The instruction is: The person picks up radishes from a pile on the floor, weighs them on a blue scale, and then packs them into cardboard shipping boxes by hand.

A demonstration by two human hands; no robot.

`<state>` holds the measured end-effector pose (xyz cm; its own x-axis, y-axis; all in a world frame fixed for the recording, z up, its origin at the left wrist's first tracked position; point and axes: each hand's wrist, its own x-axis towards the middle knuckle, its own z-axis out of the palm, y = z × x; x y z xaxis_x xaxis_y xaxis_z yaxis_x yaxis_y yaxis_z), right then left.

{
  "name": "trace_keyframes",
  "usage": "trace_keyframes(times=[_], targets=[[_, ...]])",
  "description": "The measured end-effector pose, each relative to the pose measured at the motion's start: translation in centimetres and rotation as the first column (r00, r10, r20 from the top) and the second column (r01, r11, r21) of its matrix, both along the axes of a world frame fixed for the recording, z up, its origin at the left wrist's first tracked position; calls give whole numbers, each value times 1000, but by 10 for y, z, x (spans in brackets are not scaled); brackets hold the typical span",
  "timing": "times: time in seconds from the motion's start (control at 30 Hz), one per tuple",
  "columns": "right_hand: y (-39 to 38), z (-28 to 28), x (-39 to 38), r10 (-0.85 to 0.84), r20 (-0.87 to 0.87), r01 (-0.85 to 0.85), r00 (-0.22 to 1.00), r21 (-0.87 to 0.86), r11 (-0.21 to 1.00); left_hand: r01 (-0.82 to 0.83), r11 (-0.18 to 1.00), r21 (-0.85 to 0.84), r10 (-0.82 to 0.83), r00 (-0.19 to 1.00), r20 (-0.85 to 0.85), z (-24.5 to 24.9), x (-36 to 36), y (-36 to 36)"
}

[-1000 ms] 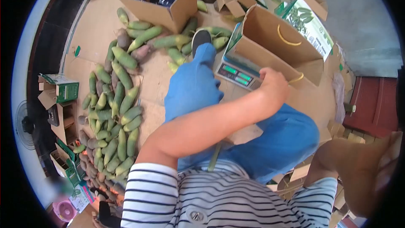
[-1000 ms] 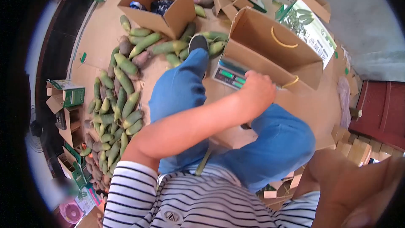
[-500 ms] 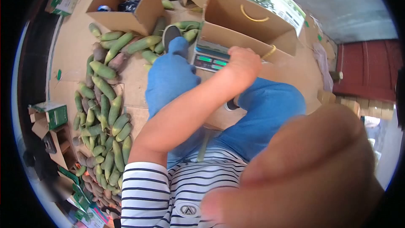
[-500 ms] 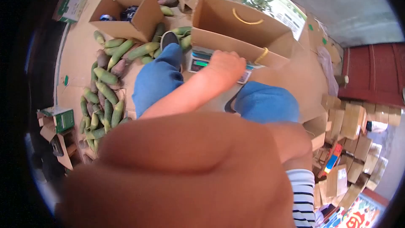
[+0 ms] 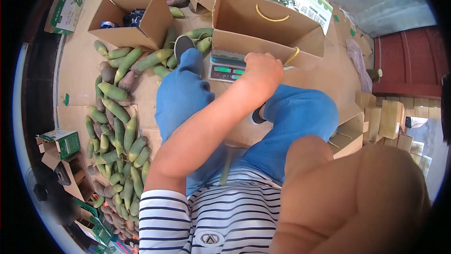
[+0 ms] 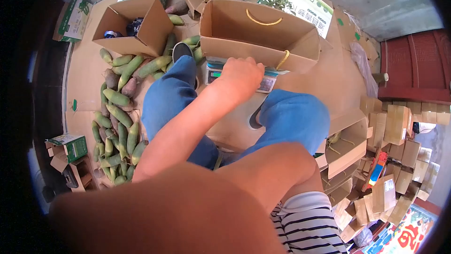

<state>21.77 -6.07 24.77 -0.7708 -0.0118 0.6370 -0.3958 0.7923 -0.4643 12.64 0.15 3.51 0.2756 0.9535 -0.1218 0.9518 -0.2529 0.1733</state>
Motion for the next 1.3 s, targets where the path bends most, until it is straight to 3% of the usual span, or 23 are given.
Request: trace_keyframes(times=[0.07,0.17,0.73,0.9,1.0,1.07,1.1,1.17,1.2,1.27,1.3], targets=[[1,-1,-1,-6,-18,6,1000,14,1000,14,1000,23,-15,1000,21,-3,-2,0],[6,-2,5,-2,-45,3,999,27,1000,-28,996,-81,33,997,64,11,-4,-1],[14,-1,8,-20,-202,50,979,143,989,-23,999,46,17,992,126,5,-4,-6],[16,-8,15,-142,-351,234,925,235,943,26,997,67,-38,985,169,3,-14,-10],[23,-21,17,-223,-544,439,809,305,845,0,998,63,-10,988,152,13,-16,-12],[34,-38,11,-339,-629,600,699,258,758,-47,993,109,26,983,181,39,-30,-29],[39,-48,9,-414,-623,646,664,199,737,-60,989,134,33,980,194,51,-34,-38],[33,-66,-4,-620,-346,653,704,-27,757,-176,957,232,97,944,315,61,-53,-64],[39,-77,-15,-611,-285,591,739,-163,790,-244,937,249,142,919,368,60,-66,-78],[47,-90,-26,-623,-56,623,781,-10,782,-380,884,272,221,854,472,49,-89,-105],[44,-97,-36,-581,5,580,814,-41,813,-417,869,266,205,793,573,39,-97,-115]])
